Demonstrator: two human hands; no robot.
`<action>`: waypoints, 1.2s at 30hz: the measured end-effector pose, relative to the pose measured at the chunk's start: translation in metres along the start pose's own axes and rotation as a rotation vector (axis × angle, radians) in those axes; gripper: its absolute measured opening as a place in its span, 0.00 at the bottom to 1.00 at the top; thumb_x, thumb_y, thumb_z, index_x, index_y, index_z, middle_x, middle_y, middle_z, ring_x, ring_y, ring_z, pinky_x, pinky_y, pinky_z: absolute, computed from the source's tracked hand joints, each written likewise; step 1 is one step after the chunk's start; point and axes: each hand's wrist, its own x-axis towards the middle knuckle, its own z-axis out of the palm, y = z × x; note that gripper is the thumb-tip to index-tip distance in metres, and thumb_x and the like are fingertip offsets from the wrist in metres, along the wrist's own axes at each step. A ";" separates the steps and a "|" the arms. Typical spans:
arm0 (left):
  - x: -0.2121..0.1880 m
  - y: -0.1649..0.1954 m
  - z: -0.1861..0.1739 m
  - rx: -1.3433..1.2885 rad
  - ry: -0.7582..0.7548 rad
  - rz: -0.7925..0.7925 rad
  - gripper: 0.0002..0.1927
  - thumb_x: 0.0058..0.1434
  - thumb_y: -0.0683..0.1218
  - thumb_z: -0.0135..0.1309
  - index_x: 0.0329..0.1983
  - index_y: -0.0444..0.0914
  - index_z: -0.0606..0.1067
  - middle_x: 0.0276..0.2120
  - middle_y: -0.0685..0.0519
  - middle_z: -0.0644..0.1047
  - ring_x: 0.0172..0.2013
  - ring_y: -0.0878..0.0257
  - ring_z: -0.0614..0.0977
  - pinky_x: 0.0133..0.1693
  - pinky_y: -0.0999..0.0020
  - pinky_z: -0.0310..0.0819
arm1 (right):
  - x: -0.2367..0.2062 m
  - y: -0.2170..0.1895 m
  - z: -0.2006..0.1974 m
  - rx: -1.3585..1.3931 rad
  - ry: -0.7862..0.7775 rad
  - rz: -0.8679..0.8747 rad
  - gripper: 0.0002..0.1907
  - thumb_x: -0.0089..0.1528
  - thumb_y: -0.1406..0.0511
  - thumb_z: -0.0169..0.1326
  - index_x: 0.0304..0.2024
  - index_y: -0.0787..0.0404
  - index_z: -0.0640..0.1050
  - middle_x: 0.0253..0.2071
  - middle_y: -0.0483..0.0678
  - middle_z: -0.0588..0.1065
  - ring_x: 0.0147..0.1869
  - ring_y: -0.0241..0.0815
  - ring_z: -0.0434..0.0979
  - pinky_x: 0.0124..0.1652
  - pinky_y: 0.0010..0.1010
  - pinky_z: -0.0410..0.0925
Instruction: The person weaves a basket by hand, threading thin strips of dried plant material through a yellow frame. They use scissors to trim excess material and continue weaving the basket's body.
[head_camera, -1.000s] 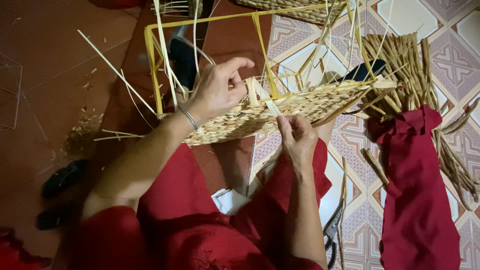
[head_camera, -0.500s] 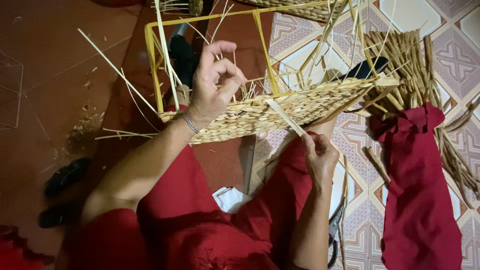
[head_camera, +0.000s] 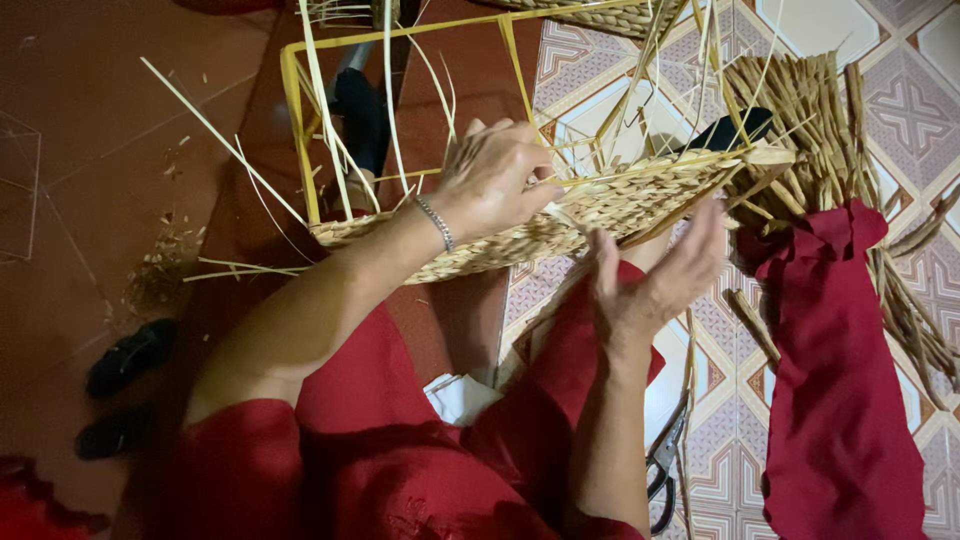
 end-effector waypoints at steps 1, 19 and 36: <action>0.002 -0.001 0.005 0.005 -0.030 -0.025 0.10 0.58 0.48 0.63 0.22 0.43 0.79 0.28 0.54 0.79 0.30 0.63 0.75 0.35 0.60 0.69 | 0.000 -0.004 0.000 0.070 -0.070 -0.019 0.38 0.66 0.57 0.65 0.71 0.66 0.63 0.67 0.64 0.67 0.73 0.60 0.64 0.71 0.53 0.56; -0.028 -0.006 -0.019 -0.495 0.209 -0.070 0.06 0.70 0.40 0.49 0.37 0.32 0.68 0.28 0.48 0.78 0.31 0.62 0.85 0.33 0.65 0.76 | 0.001 -0.007 0.048 0.366 -0.227 -0.048 0.14 0.65 0.69 0.65 0.34 0.65 0.71 0.29 0.54 0.73 0.30 0.52 0.73 0.33 0.41 0.67; -0.021 -0.016 -0.022 -0.592 -0.095 -0.122 0.20 0.56 0.39 0.58 0.53 0.35 0.73 0.31 0.51 0.77 0.27 0.67 0.78 0.32 0.73 0.80 | -0.018 0.014 0.023 1.194 -0.530 0.670 0.09 0.65 0.72 0.61 0.42 0.64 0.72 0.33 0.41 0.75 0.35 0.30 0.74 0.36 0.22 0.70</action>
